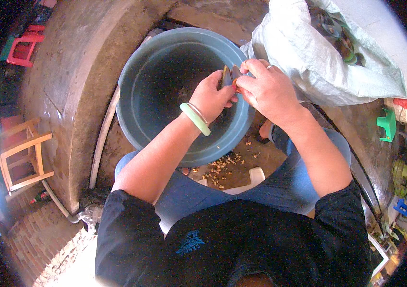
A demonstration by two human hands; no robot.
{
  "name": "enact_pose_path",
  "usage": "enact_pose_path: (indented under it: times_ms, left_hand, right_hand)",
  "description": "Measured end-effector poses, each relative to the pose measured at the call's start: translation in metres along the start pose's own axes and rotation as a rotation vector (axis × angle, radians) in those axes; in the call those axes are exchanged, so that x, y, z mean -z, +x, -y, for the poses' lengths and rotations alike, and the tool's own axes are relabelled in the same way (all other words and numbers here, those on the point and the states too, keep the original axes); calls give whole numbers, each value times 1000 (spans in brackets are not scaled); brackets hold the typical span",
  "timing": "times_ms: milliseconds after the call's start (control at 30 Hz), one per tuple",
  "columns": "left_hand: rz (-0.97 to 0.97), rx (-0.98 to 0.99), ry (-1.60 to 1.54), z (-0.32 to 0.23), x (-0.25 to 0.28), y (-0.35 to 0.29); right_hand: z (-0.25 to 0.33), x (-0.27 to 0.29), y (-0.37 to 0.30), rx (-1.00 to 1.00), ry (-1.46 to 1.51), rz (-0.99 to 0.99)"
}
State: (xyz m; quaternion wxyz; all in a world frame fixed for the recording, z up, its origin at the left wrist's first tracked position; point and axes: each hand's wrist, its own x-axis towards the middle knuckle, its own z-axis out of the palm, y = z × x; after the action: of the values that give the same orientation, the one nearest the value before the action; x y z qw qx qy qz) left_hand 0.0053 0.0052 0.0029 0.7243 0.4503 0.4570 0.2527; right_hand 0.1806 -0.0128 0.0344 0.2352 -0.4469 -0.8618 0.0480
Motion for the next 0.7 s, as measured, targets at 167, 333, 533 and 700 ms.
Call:
enact_pose_path:
  times_ms: [167, 333, 533, 700]
  left_hand:
    - [282, 77, -741, -6, -6, -7]
    - [207, -57, -430, -2, -4, -4]
    - [230, 5, -514, -5, -5, -3]
    - [191, 38, -549, 1, -5, -3]
  right_hand:
    - [1, -13, -3, -245, 251, -120]
    - [0, -17, -1, -517, 661, -69]
    - [8, -10, 2, -301, 480, -229]
    - [4, -15, -2, -260, 465, -195]
